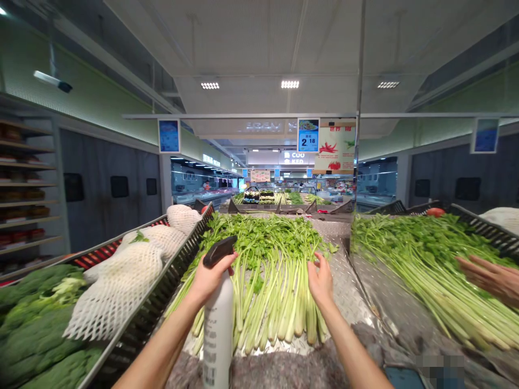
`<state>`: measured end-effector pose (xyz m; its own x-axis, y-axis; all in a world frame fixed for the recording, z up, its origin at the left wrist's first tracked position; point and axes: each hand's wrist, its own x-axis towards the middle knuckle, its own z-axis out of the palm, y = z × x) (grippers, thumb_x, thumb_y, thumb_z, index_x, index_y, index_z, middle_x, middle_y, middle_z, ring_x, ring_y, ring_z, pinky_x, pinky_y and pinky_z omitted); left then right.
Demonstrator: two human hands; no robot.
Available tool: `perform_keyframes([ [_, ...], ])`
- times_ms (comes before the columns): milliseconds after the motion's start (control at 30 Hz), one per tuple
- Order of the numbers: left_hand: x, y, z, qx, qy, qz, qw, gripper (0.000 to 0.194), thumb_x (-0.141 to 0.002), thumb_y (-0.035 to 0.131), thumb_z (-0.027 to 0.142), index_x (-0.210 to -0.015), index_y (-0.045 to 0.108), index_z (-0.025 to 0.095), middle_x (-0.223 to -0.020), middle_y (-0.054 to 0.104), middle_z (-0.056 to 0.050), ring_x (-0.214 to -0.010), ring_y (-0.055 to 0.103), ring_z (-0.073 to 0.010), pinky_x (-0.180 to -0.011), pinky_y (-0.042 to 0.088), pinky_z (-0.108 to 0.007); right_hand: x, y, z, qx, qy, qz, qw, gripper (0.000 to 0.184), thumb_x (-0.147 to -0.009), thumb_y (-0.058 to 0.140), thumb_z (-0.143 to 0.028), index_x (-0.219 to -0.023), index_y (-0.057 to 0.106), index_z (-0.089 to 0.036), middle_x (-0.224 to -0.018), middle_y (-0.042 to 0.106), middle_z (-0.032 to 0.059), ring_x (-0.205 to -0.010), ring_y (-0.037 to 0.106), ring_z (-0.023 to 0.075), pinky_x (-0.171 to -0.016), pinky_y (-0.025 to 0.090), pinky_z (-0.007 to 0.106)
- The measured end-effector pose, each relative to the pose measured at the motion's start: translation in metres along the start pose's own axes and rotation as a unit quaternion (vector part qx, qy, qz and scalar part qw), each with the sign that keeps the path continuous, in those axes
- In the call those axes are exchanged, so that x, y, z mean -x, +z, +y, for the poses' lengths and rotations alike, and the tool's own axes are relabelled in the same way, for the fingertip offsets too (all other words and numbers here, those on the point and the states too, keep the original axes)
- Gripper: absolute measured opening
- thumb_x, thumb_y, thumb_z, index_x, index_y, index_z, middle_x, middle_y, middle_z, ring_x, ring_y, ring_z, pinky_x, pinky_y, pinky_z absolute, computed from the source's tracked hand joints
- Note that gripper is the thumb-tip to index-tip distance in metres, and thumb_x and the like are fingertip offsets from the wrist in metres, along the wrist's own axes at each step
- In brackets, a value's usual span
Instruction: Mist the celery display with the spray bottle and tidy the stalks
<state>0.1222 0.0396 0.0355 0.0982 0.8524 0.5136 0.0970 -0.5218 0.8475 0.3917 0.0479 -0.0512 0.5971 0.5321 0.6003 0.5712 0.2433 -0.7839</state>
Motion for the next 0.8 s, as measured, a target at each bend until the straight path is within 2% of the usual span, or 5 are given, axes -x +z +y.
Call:
perform_keyframes([
  [133,0.001,-0.033,-0.004,-0.054,0.006,0.054,0.997,0.021,-0.063,0.055,0.033,-0.066,0.06,0.013,-0.044,0.056,0.001,-0.046,0.054,-0.0132,-0.053,0.042,-0.024,0.005,0.019,-0.01,-0.01,0.0,-0.02,1.0,0.05,-0.069,0.039,-0.041,-0.108,0.047,-0.012,-0.11,0.05,0.0143,-0.092,0.051,0.0249,-0.077,0.039,0.037],
  [267,0.003,-0.062,-0.011,-0.074,-0.004,0.103,0.992,0.021,-0.061,0.056,0.034,-0.064,0.059,0.013,-0.044,0.056,0.002,-0.045,0.054,-0.0136,-0.051,0.042,-0.023,0.01,0.037,-0.021,-0.022,0.0,-0.044,0.999,0.05,-0.069,0.04,-0.041,-0.109,0.047,-0.013,-0.11,0.05,0.0133,-0.093,0.051,0.0246,-0.077,0.039,0.036],
  [433,0.004,-0.089,-0.017,-0.098,-0.019,0.167,0.981,0.019,-0.059,0.056,0.032,-0.059,0.058,0.014,-0.045,0.056,0.001,-0.046,0.055,-0.0145,-0.051,0.042,-0.024,0.016,0.056,-0.03,-0.038,-0.004,-0.063,0.997,0.049,-0.069,0.04,-0.041,-0.11,0.046,-0.013,-0.111,0.049,0.0136,-0.094,0.051,0.024,-0.077,0.039,0.036],
  [600,0.004,-0.095,-0.026,-0.136,-0.02,0.183,0.973,0.019,-0.06,0.054,0.032,-0.062,0.059,0.014,-0.046,0.056,0.001,-0.047,0.055,-0.015,-0.054,0.042,-0.025,0.021,0.065,-0.037,-0.046,-0.003,-0.069,0.997,0.049,-0.069,0.041,-0.04,-0.11,0.047,-0.013,-0.111,0.05,0.0132,-0.094,0.051,0.0241,-0.076,0.04,0.036],
  [800,-0.003,-0.085,-0.032,-0.116,-0.007,0.162,0.98,0.021,-0.061,0.054,0.033,-0.067,0.059,0.014,-0.049,0.057,0.001,-0.047,0.055,-0.015,-0.054,0.041,-0.025,0.021,0.065,-0.037,-0.048,-0.001,-0.071,0.996,0.048,-0.07,0.042,-0.04,-0.11,0.046,-0.014,-0.11,0.05,0.0125,-0.094,0.051,0.0241,-0.074,0.04,0.035],
])
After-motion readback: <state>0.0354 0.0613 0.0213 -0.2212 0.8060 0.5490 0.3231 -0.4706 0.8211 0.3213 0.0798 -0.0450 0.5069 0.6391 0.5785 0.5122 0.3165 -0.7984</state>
